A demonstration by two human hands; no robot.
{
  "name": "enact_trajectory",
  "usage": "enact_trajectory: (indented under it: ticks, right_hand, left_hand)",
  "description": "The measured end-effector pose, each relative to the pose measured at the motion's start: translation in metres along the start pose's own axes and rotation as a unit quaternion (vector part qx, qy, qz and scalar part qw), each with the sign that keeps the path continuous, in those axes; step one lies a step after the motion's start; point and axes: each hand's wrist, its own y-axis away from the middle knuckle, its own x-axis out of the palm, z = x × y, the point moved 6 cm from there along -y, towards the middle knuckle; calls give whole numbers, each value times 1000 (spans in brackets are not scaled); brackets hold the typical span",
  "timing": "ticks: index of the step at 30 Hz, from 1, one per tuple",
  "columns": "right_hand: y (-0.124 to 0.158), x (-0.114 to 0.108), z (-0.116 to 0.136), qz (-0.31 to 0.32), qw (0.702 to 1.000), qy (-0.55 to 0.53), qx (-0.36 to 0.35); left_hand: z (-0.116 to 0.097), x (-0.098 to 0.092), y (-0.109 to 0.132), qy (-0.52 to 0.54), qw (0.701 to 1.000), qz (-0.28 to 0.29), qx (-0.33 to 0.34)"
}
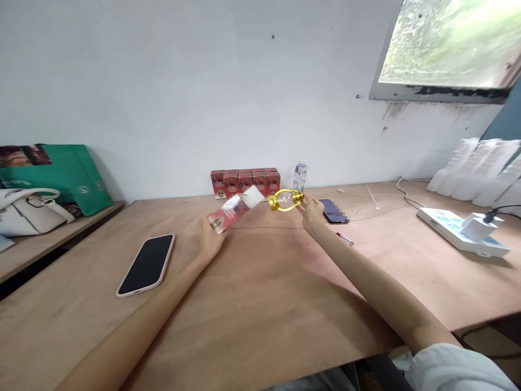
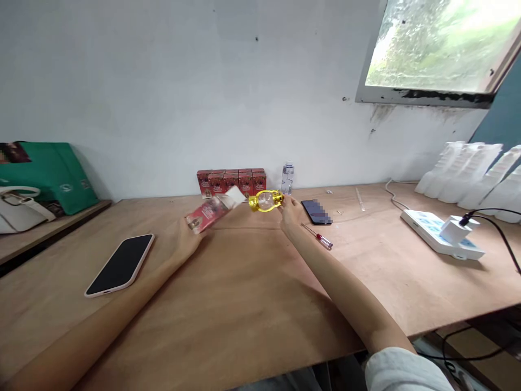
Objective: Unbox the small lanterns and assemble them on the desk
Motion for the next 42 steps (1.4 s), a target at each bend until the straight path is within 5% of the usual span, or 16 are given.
enact_trajectory:
  ticks: [5, 12, 17, 22, 24, 26, 29, 32, 36, 42]
  right_hand:
    - [-2, 1, 32, -28, 989, 59, -130]
    - [25, 14, 23, 53, 959, 215, -179]
    - [36, 18, 15, 87, 936, 284, -187]
    - [41, 14, 13, 83, 914, 321, -232]
    - [50, 14, 18, 66, 874, 358, -321]
    - [70, 18, 22, 71, 801, 395, -444]
    - [108, 31, 15, 145, 682, 420, -581]
    - [140, 43, 4, 233, 597, 421, -642]
    - [154, 51, -2, 281, 558, 445, -642]
    - [149, 50, -7, 312, 561, 457, -615]
  left_hand:
    - [2, -9, 0, 70, 991, -82, -83]
    - [-10, -6, 5, 102, 992, -52, -57]
    - [-13, -9, 7, 41, 996, -73, 0]
    - [-35, -14, 17, -86, 973, -114, 180]
    - [-46, -11, 24, -149, 950, -104, 255]
    - [-55, -5, 32, -209, 922, -79, 318]
    - [-65, 5, 44, -270, 874, -42, 402]
    - [-73, 11, 54, -286, 833, -20, 474]
    - [-79, 15, 59, -280, 805, 1, 523]
    - [-82, 15, 62, -275, 788, -14, 551]
